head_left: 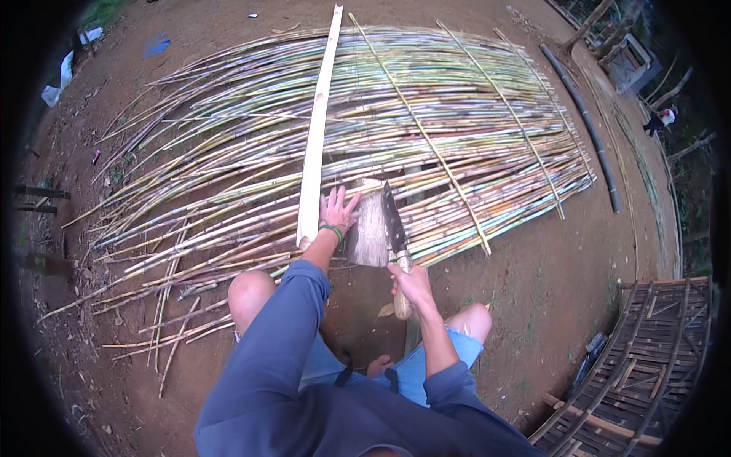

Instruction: The person sits on the ground and uses a machete to split long bamboo poles into thin strips. They place the bamboo on a wooden block and repeatedly strike it with the machete to separate the material, then gather the resulting strips.

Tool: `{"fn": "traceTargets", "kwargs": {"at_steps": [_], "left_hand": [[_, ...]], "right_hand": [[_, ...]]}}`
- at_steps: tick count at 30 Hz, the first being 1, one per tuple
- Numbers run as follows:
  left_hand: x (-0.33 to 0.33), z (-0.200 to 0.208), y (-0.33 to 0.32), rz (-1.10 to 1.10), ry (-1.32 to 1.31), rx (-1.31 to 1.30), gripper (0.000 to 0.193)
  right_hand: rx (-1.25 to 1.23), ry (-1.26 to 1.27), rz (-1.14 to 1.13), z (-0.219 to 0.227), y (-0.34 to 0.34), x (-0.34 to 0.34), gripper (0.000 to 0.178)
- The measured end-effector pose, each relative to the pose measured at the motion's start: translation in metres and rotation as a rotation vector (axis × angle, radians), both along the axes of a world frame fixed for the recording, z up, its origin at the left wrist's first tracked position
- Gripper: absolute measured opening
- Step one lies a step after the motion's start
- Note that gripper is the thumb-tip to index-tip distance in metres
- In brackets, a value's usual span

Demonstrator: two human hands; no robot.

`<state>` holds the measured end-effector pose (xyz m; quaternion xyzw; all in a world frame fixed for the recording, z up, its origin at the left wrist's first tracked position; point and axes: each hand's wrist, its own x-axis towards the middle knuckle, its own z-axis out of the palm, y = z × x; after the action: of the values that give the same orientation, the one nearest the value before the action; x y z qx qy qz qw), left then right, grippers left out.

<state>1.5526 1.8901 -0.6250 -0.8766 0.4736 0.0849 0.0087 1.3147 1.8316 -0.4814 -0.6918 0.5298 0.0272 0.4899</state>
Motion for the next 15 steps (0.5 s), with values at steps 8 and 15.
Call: {"fn": "traceTargets", "kwargs": {"at_steps": [8, 15], "left_hand": [[-0.003, 0.023, 0.001, 0.065, -0.01, -0.115, 0.099], [0.001, 0.025, 0.001, 0.115, 0.034, -0.13, 0.101]], "right_hand": [[-0.124, -0.56, -0.149, 0.071, 0.01, -0.001, 0.023], [-0.179, -0.189, -0.062, 0.005, 0.023, -0.005, 0.027]]}}
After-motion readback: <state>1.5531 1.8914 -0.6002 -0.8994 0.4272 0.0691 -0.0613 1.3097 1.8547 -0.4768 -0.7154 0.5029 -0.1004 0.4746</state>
